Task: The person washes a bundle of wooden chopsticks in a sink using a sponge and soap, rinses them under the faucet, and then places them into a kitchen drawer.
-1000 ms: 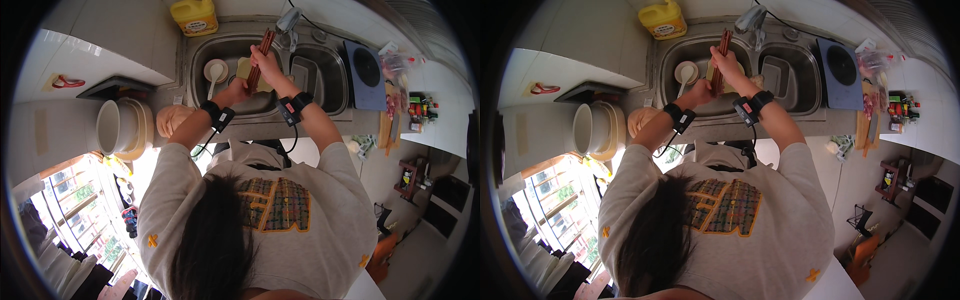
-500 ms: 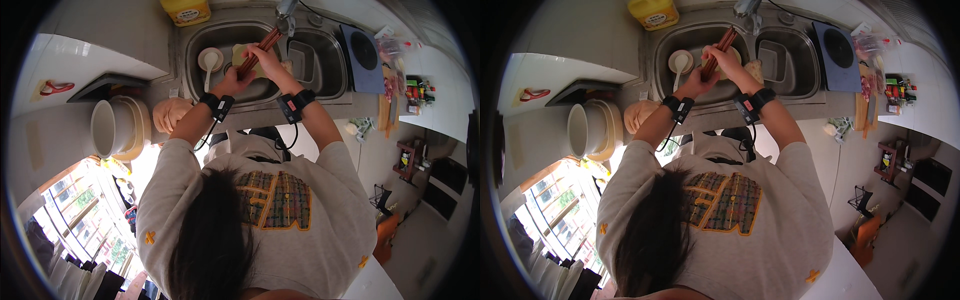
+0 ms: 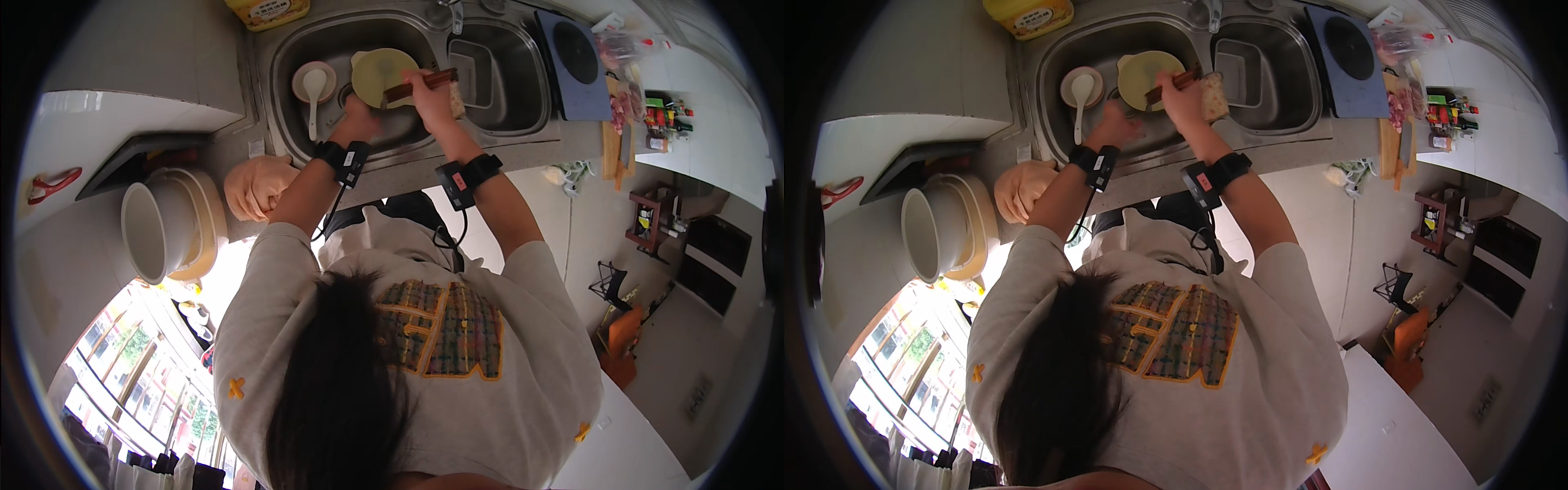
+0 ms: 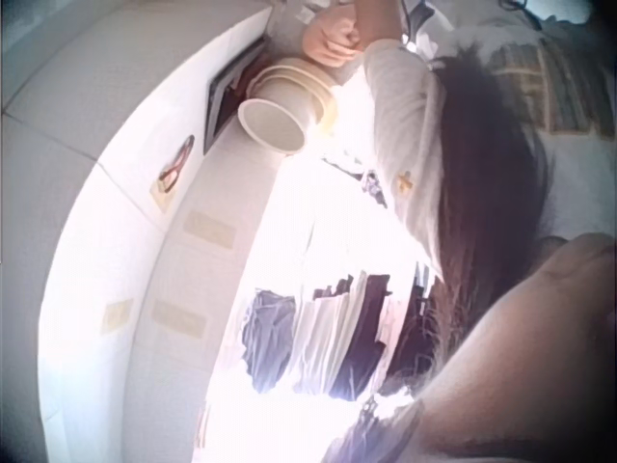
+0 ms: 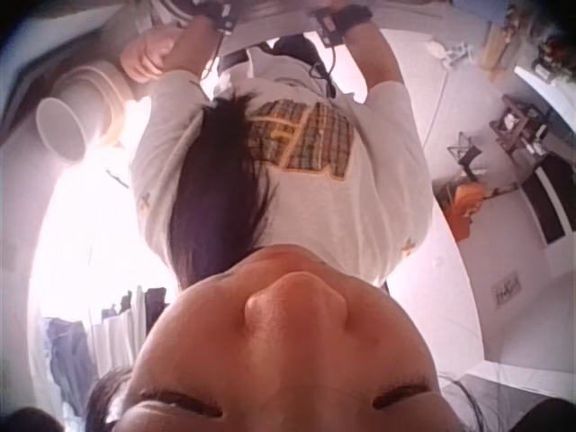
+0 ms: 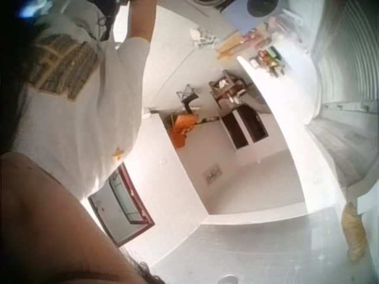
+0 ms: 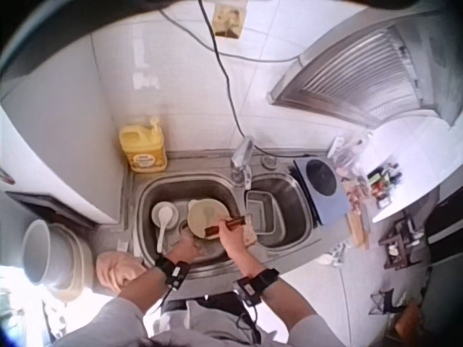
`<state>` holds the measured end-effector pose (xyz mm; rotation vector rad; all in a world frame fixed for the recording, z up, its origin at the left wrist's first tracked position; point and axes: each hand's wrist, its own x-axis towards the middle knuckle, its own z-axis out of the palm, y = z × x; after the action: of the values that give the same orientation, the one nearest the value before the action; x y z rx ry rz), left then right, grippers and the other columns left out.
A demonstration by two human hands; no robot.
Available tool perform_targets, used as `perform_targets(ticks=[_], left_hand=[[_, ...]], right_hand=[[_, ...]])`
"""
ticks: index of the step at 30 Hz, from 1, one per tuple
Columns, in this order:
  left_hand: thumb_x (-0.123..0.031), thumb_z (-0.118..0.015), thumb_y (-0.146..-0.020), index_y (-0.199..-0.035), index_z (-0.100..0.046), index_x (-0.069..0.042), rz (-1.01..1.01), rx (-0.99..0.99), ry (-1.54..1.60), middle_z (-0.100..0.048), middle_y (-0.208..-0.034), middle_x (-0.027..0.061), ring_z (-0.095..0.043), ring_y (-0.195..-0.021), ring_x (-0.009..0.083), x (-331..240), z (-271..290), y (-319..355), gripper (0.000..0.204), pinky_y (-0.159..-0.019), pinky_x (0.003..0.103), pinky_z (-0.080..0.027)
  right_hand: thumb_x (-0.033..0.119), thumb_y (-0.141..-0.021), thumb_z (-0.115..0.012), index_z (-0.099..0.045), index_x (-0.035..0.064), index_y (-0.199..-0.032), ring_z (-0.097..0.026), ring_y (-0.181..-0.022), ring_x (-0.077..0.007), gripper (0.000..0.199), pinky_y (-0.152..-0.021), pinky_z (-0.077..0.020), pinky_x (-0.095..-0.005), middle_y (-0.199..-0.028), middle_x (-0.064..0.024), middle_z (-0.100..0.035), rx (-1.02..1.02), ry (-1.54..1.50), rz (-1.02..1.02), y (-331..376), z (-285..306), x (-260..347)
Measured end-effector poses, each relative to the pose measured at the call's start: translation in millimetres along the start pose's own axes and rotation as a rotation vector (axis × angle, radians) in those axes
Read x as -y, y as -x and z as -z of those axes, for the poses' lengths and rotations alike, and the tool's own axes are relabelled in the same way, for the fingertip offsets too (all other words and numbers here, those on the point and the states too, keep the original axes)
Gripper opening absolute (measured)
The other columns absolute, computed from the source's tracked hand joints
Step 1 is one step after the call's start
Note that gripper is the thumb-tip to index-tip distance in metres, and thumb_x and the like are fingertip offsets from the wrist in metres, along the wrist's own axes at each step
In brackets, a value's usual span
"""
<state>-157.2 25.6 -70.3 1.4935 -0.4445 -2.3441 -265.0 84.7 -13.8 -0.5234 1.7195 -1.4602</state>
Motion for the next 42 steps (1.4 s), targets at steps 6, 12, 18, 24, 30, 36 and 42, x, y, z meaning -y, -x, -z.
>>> perform_targets(ticks=[6, 12, 18, 24, 30, 36, 42], left_hand=[[-0.040, -0.021, -0.076, -0.115, -0.041, -0.014, 0.107, 0.005, 0.104, -0.023, -0.131, 0.0065, -0.018, -0.120, 0.0298, 8.8, 10.3, -43.5, 0.051, -0.090, 0.057, 0.004], [-0.031, -0.030, -0.078, -0.106, -0.046, -0.006, -0.115, 0.090, 0.206, -0.049, -0.101, 0.0054, -0.049, -0.086, 0.0182, 27.8, 32.1, -89.7, 0.041, -0.076, 0.030, -0.038], [-0.021, -0.041, -0.075, -0.083, -0.057, -0.005, -0.229, 0.284, -0.231, -0.055, -0.082, 0.0058, -0.051, -0.075, 0.0131, 21.2, 7.5, -32.7, 0.024, -0.058, 0.022, -0.039], [-0.016, -0.060, -0.060, -0.066, -0.056, -0.004, 0.124, 0.609, -0.706, -0.052, -0.063, 0.0041, -0.046, -0.053, 0.0106, 11.6, 23.1, -41.5, 0.015, -0.046, 0.023, -0.036], [-0.021, -0.062, -0.057, -0.055, -0.051, -0.003, -0.159, 0.506, -1.301, -0.047, -0.045, 0.0035, -0.040, -0.031, 0.0119, -10.8, -12.9, 5.2, 0.021, -0.028, 0.026, -0.027], [-0.022, -0.060, -0.059, -0.053, -0.048, -0.002, -0.241, 0.274, -1.275, -0.041, -0.040, 0.0043, -0.039, -0.031, 0.0147, -11.7, -26.3, 6.6, 0.024, -0.029, 0.027, -0.028], [-0.019, -0.057, -0.060, -0.059, -0.047, -0.001, -0.128, 0.182, -1.084, -0.037, -0.040, 0.0058, -0.034, -0.030, 0.0153, -0.6, -32.3, 14.3, 0.021, -0.029, 0.029, -0.025]], right_hand=[[0.017, -0.075, -0.045, -0.048, 0.0083, -0.066, -0.052, -0.080, -0.0142, 0.013, -0.069, -0.0403, -0.0273, -0.091, -0.0056, -0.057, 0.047, -0.169, -0.214, 21.6, -10.3, 16.0], [0.017, -0.074, -0.046, -0.049, 0.0069, -0.070, -0.053, -0.083, -0.0187, 0.011, -0.071, -0.0436, -0.0341, -0.090, -0.0097, -0.057, 0.139, -0.305, -0.399, 15.2, -1.3, 4.8], [0.019, -0.075, -0.046, -0.048, 0.0045, -0.069, -0.054, -0.086, -0.0223, 0.015, -0.077, -0.0425, -0.0404, -0.089, -0.0130, -0.057, -0.074, -0.340, -0.391, -1.6, 24.2, -9.5], [0.020, -0.076, -0.043, -0.048, 0.0045, -0.070, -0.055, -0.080, -0.0247, 0.018, -0.071, -0.0441, -0.0432, -0.082, -0.0126, -0.057, 0.110, -0.518, -0.555, 4.2, 35.7, -3.1], [0.023, -0.079, -0.043, -0.047, 0.0036, -0.080, -0.053, -0.086, -0.0265, 0.020, -0.079, -0.0403, -0.0483, -0.085, -0.0129, -0.056, 0.189, -0.609, -0.598, 1.6, 46.7, 9.4], [0.016, -0.070, -0.062, -0.051, 0.0059, -0.081, -0.052, -0.077, -0.0202, 0.018, -0.076, -0.0435, -0.0367, -0.078, -0.0051, -0.053, -0.017, -0.706, -0.408, -23.5, 87.2, 8.5], [0.010, -0.068, -0.061, -0.050, 0.0012, -0.081, -0.050, -0.071, -0.0206, 0.019, -0.067, -0.0447, -0.0312, -0.079, -0.0085, -0.047, -0.093, -0.305, -0.471, -44.6, 173.3, -2.3]])
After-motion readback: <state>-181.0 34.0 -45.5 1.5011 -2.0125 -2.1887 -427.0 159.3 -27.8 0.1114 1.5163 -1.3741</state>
